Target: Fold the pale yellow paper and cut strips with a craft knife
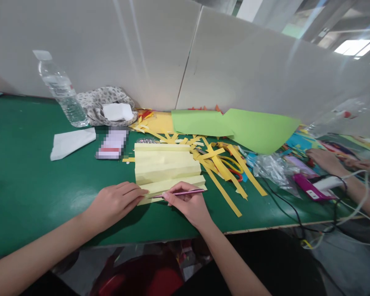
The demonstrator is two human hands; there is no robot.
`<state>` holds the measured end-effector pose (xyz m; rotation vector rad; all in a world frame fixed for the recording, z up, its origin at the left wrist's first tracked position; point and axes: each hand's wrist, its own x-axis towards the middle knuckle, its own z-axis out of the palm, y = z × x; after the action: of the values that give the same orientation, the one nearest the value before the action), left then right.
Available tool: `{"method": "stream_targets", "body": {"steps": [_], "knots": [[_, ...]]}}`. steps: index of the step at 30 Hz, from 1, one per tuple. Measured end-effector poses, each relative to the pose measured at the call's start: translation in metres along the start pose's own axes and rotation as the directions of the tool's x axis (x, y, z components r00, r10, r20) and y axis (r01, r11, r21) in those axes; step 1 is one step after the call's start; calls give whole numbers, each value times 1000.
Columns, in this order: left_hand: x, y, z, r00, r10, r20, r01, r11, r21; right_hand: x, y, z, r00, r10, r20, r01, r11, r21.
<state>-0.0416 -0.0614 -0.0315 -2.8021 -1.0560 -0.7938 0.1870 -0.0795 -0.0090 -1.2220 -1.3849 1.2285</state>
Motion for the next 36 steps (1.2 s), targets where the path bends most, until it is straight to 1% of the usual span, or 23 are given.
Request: {"method": "stream_targets", "body": {"steps": [6,8,10,13,16,18,20,21,25,27,29,32,36], "knots": [[-1,0,-1,1000,0,-20,-1,1000,-19,1,-2,1,999,33,22,-32,999,-37],[-1,-2,-2,1000,-5,-23,4,999,-45,1,-2,0,999,43,13,-42,998,-42],[-1,-4,-5,1000,7,-3,-7,998,-58,1,-2,0,998,55,-9,-55,998,-41],[-2,-10,-11,998,54,29,-54,998,-28,0,-1,0,997,73,-17,-73,996,-44],[-3,-15,-19,993,116,31,-117,993,31,-1,1,-2,997,75,-8,-75,996,-39],[-5,-16,-23,983,181,35,-183,982,49,-1,2,-4,997,68,-46,-69,998,-15],[-7,-15,-26,971,234,41,-236,970,56,0,2,-6,993,69,-93,-65,997,37],[-8,-14,-27,967,251,49,-254,965,61,-1,2,-6,993,73,-97,-66,995,71],[-10,-12,-26,953,289,95,-297,951,89,-2,0,-2,998,54,-18,-50,981,186],[-12,-11,-25,951,289,108,-299,950,85,-1,-2,3,1000,27,-15,-24,979,202],[-13,-12,-25,956,272,110,-279,958,63,0,-3,9,999,18,-44,-10,983,185],[-14,-12,-25,965,234,116,-239,971,24,3,-4,15,996,39,-77,-27,988,150],[-13,-11,-26,968,227,105,-229,973,6,4,-4,19,995,76,-67,-65,986,151]]}}
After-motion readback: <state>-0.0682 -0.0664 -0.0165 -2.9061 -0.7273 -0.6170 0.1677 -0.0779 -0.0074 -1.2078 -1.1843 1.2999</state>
